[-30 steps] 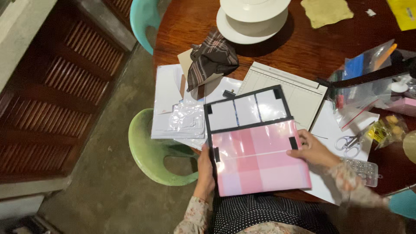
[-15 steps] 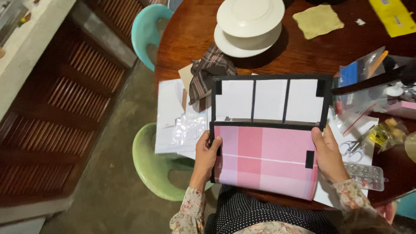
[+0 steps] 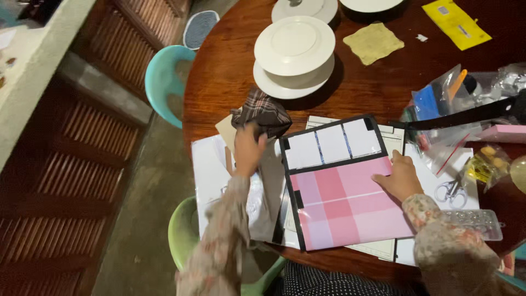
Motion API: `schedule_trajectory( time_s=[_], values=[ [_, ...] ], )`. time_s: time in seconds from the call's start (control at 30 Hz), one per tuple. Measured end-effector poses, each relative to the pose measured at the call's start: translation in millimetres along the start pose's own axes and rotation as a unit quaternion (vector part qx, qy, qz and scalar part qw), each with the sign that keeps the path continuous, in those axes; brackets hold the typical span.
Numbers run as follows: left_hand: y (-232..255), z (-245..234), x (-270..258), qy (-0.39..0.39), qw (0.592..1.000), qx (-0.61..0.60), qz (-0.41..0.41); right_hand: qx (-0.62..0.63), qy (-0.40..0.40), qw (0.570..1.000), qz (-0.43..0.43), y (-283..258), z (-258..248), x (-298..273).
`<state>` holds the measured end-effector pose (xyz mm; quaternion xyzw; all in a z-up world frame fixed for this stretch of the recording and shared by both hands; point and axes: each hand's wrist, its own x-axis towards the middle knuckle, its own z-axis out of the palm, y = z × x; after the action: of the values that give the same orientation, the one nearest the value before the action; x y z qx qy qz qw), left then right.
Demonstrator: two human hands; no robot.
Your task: The person assembles magazine folders by inserting white paper sheets into clear plastic sleeves. They use a hairdryer to heat the edges of the sleeves, likely to activate adhesive or seal the contents. The person also uses scissors to trim excess material from the sleeves and wipes the surfaces with a cloth.
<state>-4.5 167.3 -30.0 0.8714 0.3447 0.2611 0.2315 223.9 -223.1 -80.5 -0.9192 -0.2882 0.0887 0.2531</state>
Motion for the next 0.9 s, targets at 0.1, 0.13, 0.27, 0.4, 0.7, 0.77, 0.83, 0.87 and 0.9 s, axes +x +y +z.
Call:
schedule_trajectory(
  time_s=[0.1, 0.13, 0.27, 0.4, 0.7, 0.77, 0.83, 0.87, 0.9],
  values=[
    [7, -2, 52, 0.004, 0.997, 0.067, -0.039, 0.04, 0.047, 0.998, 0.022, -21, -10, -9],
    [7, 0, 60, 0.001, 0.994, 0.095, -0.046, 0.066, 0.073, 0.995, 0.024, -28, -14, -11],
    [2, 14, 74, -0.007, 0.991, 0.103, -0.089, 0.206, 0.04, 0.971, 0.112, -34, -47, -34],
    [1, 0, 89, 0.089, 0.97, -0.213, -0.078, 0.208, -0.153, 0.966, 0.027, 41, -109, -96],
    [142, 62, -25, -0.073, 0.923, -0.045, 0.375, 0.153, -0.334, 0.93, 0.009, 134, -116, -233],
    [182, 93, -79, -0.187, 0.949, -0.064, 0.247, 0.141, -0.347, 0.927, -0.01, 146, -103, -253],
    [176, 107, -93, -0.195, 0.937, 0.005, 0.291, 0.127, -0.362, 0.923, -0.041, 161, -88, -268],
    [169, 113, -95, -0.186, 0.945, 0.037, 0.266, 0.113, -0.372, 0.92, -0.052, 168, -78, -269],
    [162, 122, -82, -0.167, 0.951, 0.07, 0.25, 0.082, -0.392, 0.915, -0.041, 174, -61, -252]
  ],
)
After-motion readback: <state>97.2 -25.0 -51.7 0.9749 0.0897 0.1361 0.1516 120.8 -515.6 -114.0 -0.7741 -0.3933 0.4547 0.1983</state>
